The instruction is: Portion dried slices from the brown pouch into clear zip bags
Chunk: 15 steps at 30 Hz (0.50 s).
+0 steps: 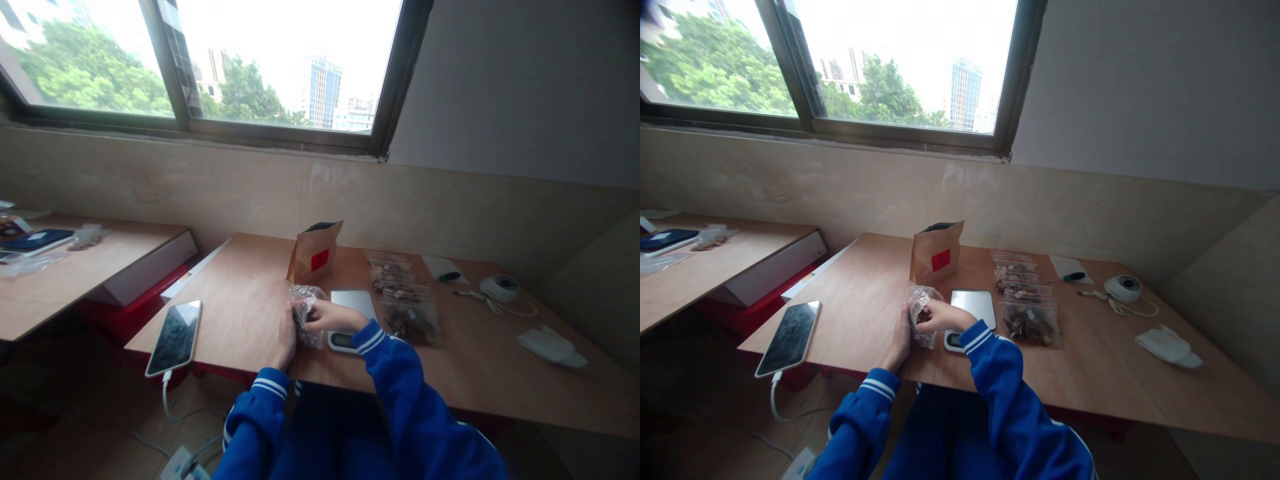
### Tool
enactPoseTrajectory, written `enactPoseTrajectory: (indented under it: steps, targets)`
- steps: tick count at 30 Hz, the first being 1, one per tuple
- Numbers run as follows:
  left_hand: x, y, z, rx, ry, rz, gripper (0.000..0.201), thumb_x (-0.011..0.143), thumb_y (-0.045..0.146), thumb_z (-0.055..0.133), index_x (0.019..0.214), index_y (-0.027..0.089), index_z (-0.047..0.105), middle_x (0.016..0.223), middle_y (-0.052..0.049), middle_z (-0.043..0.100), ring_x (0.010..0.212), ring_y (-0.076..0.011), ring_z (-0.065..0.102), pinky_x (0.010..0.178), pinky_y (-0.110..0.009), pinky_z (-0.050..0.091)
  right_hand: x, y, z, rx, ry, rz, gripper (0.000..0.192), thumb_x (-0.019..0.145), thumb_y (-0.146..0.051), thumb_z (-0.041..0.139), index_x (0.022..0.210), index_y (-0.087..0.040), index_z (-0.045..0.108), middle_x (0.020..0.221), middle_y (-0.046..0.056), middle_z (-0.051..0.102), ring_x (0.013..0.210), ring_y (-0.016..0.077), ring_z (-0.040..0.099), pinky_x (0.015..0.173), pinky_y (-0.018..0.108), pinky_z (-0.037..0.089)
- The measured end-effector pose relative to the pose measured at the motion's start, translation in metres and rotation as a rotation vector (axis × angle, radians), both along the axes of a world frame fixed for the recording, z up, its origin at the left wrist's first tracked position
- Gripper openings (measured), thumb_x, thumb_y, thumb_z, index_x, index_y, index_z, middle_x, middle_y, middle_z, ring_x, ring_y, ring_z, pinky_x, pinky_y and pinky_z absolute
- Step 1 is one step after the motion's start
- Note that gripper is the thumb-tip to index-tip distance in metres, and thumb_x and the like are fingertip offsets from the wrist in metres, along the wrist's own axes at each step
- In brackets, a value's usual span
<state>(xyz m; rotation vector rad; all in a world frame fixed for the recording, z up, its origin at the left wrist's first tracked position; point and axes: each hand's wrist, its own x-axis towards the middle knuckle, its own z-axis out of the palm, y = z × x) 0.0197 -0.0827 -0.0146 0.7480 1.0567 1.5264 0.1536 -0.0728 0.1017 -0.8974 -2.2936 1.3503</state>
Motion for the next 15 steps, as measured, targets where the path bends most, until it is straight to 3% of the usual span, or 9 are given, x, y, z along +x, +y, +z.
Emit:
enactPoseTrajectory:
  steps: [4,7,15]
  targets:
    - [0.0,-0.003,0.005,0.016,-0.011,-0.013,0.053,0.087,0.058,0.047,0.102,0.013,0.071,0.096,-0.01,0.074,0.091,-0.0232,0.069,0.088,-0.037,0.052,-0.001,-0.002,-0.005,0.11,0.024,-0.167,0.042,0.068,-0.005,0.069,0.108,-0.018,0.068,0.089,0.002,0.072,0.082,0.0198,0.067,0.076,0.029,0.052]
    - [0.002,-0.007,0.012,0.032,-0.098,-0.041,0.052,0.088,0.055,0.047,0.105,0.012,0.07,0.097,-0.01,0.074,0.091,-0.023,0.069,0.088,-0.036,0.053,-0.001,-0.004,-0.002,0.164,0.058,-0.264,0.036,0.07,-0.003,0.065,0.102,-0.018,0.072,0.091,0.003,0.074,0.083,0.0204,0.068,0.078,0.03,0.053]
    - [0.003,-0.003,0.013,0.048,-0.163,-0.029,0.054,0.086,0.056,0.05,0.107,0.011,0.07,0.106,-0.012,0.073,0.104,-0.0248,0.067,0.101,-0.038,0.045,0.006,-0.013,0.018,0.2,0.173,-0.331,0.034,0.074,-0.004,0.061,0.103,-0.018,0.073,0.094,0.005,0.075,0.083,0.0203,0.07,0.077,0.03,0.054]
